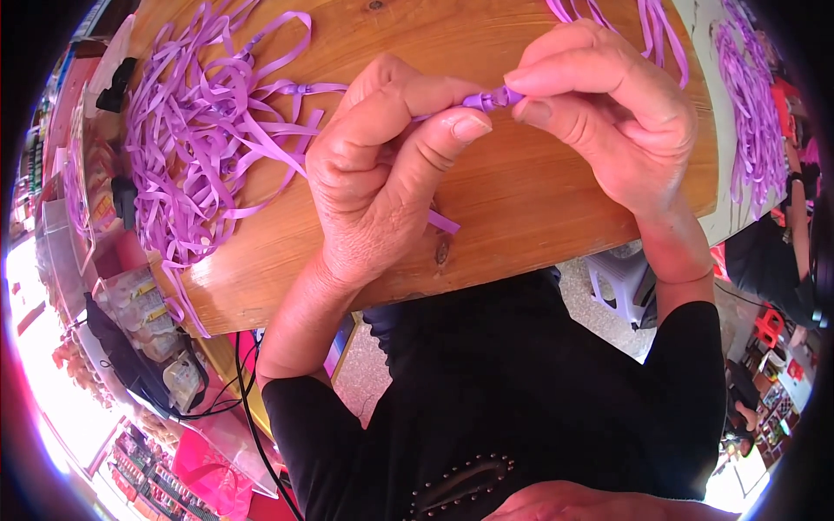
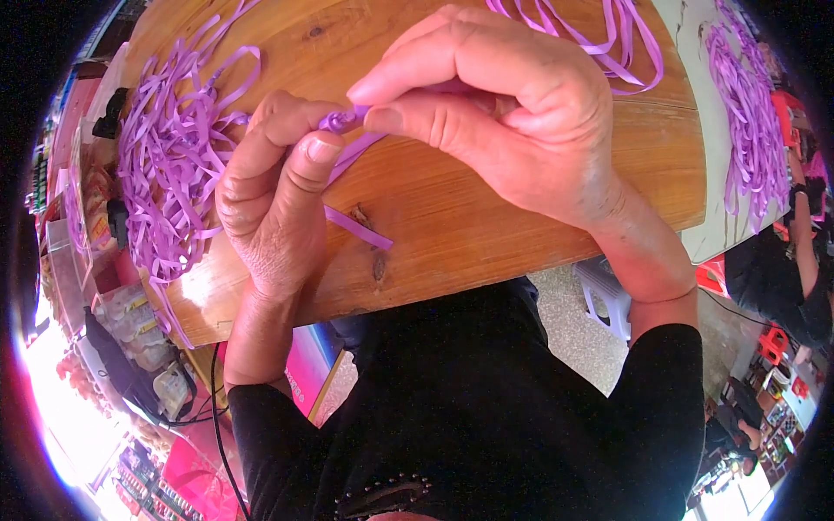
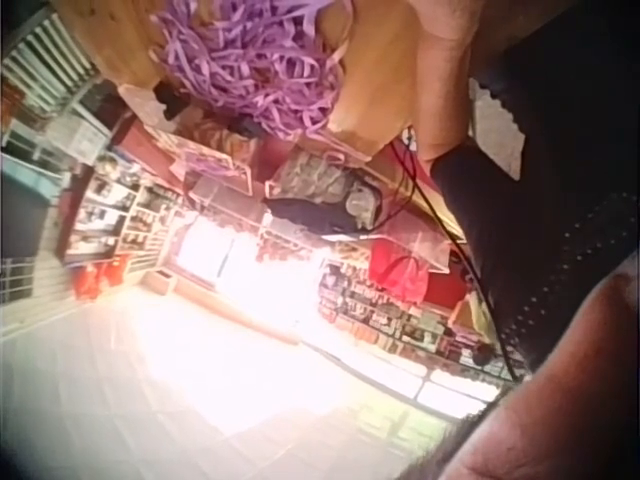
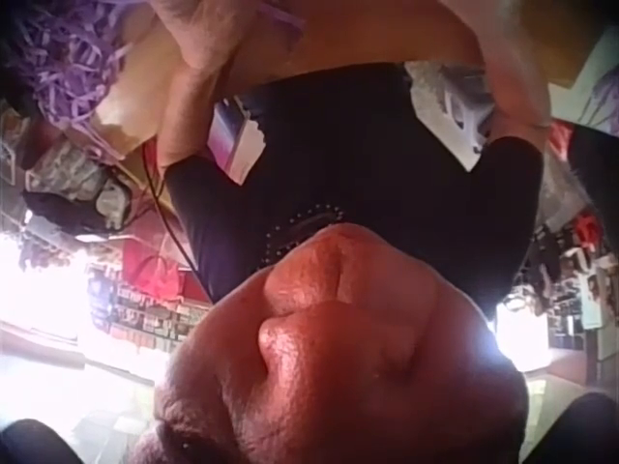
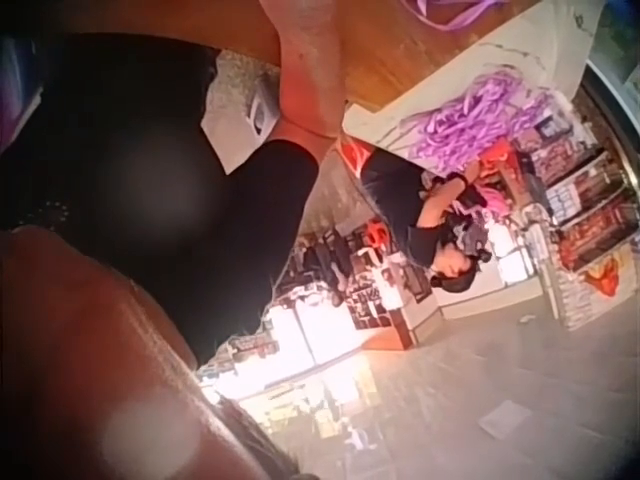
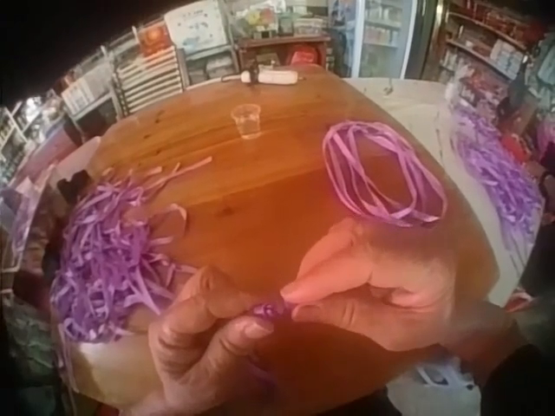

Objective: The person rolls purple ribbons into small coils by hand and places the finished items into a pile on the wooden table.

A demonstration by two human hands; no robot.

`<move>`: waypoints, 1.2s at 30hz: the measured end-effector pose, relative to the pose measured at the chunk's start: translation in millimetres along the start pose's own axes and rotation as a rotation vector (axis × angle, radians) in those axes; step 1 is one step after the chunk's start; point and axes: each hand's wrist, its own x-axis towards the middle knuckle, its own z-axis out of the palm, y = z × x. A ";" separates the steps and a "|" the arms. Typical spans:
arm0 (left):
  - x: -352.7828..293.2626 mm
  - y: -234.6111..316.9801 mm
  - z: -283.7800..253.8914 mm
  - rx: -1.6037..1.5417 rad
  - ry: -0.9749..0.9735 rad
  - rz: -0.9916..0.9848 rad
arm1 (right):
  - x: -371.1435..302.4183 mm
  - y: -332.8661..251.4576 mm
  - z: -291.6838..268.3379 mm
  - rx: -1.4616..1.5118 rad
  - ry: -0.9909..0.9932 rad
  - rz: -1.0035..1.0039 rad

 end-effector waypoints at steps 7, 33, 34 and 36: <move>-0.6 0.0 0.3 0.072 -0.036 0.039 | 2.1 -3.6 4.4 -0.016 -0.013 -0.020; -3.1 7.4 -2.4 0.270 -0.124 0.125 | 21.3 -20.6 -18.0 -0.247 -0.209 -0.067; -3.8 6.0 -2.9 0.271 -0.119 0.129 | 22.7 -23.0 -16.7 -0.269 -0.226 -0.064; -5.2 4.5 -3.7 0.270 -0.115 0.130 | 24.9 -28.4 -14.3 -0.318 -0.259 -0.053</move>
